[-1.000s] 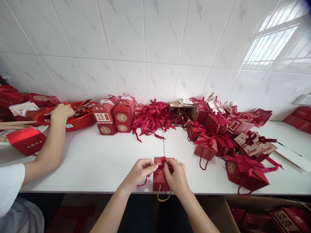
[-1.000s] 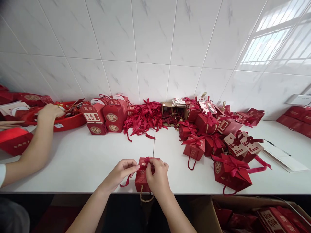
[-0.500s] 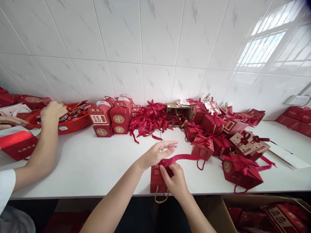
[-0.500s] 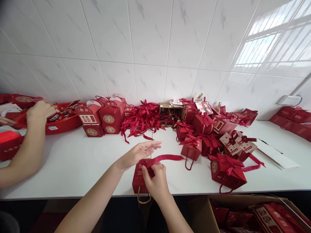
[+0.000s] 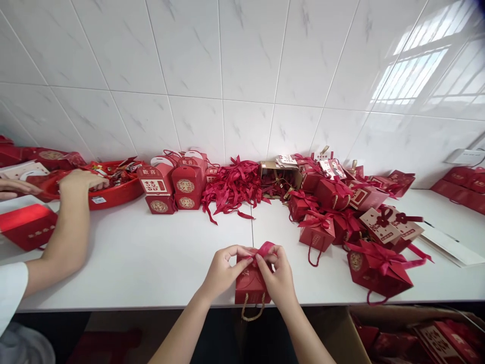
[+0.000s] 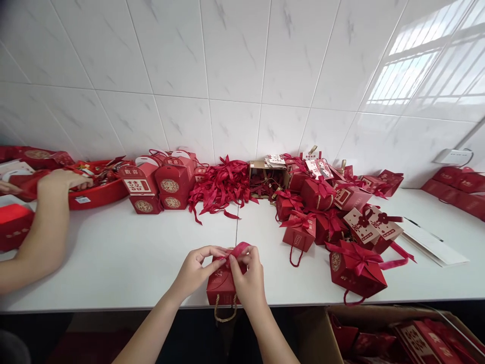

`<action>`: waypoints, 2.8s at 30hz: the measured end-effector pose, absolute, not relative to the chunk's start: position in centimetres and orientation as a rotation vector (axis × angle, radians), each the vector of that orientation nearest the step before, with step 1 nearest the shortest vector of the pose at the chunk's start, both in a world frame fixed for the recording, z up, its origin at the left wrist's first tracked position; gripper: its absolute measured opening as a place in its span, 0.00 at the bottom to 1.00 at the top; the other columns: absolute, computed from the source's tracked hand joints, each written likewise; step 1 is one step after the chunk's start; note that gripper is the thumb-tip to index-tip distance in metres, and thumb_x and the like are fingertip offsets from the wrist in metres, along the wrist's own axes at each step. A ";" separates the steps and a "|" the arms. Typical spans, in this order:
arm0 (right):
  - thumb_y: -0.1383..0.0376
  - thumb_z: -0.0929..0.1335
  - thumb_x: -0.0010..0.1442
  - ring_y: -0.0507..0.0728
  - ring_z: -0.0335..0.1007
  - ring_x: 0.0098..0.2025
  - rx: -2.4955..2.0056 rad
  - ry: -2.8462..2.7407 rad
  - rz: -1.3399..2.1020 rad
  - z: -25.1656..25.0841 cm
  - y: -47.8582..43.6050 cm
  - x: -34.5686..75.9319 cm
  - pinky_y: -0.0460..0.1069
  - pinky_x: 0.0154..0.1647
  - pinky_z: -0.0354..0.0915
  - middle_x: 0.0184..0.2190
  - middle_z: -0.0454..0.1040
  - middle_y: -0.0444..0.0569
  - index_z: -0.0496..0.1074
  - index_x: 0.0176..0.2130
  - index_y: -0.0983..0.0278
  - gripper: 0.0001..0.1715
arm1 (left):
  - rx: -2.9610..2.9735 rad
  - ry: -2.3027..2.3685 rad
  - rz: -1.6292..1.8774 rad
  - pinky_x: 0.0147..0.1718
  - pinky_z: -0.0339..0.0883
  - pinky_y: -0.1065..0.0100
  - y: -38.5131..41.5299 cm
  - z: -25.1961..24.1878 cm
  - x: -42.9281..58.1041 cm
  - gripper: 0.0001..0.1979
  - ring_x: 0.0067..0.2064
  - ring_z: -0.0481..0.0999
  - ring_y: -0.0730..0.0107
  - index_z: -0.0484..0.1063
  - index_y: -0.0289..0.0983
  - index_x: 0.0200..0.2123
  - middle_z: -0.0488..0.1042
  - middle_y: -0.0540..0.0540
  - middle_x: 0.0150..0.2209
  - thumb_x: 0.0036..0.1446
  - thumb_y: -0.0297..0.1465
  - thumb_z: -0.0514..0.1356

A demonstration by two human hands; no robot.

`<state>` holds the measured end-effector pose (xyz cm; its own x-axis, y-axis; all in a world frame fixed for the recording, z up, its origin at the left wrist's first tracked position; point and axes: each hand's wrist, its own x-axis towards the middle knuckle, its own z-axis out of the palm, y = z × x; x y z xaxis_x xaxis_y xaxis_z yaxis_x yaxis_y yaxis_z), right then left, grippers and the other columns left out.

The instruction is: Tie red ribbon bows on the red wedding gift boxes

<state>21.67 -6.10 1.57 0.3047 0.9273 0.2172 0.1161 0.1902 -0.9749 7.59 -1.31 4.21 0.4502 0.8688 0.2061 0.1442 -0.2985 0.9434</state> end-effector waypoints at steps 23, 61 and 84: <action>0.61 0.66 0.58 0.64 0.57 0.59 -1.382 -1.304 0.659 1.1 -6.8 22.7 0.59 0.59 0.55 0.56 0.63 0.56 0.76 0.29 0.62 0.12 | 1.646 0.888 1.063 0.46 0.68 0.63 -1.7 2.2 8.7 0.02 0.45 0.76 0.63 0.71 0.37 0.30 0.77 0.45 0.37 0.54 0.27 0.59; 0.55 0.69 0.54 0.64 0.57 0.60 -1.458 -1.316 0.720 1.6 -6.7 23.2 0.58 0.57 0.57 0.51 0.69 0.55 0.78 0.33 0.59 0.13 | 2.259 1.062 0.940 0.49 0.58 0.54 -1.1 3.2 7.8 0.04 0.45 0.74 0.61 0.75 0.43 0.34 0.77 0.49 0.38 0.54 0.32 0.61; 0.56 0.65 0.58 0.61 0.68 0.50 -1.429 -1.390 0.817 2.4 -7.8 25.1 0.55 0.48 0.64 0.46 0.74 0.51 0.75 0.37 0.60 0.14 | 1.952 0.976 0.852 0.56 0.59 0.55 -0.1 3.6 7.7 0.04 0.54 0.68 0.59 0.73 0.40 0.28 0.74 0.45 0.48 0.53 0.30 0.59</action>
<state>25.09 -7.80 2.38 0.1310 0.9803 0.1481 0.3476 0.0945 -0.9329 7.69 -0.13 3.62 0.4806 0.8499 0.2161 0.3286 -0.4030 0.8542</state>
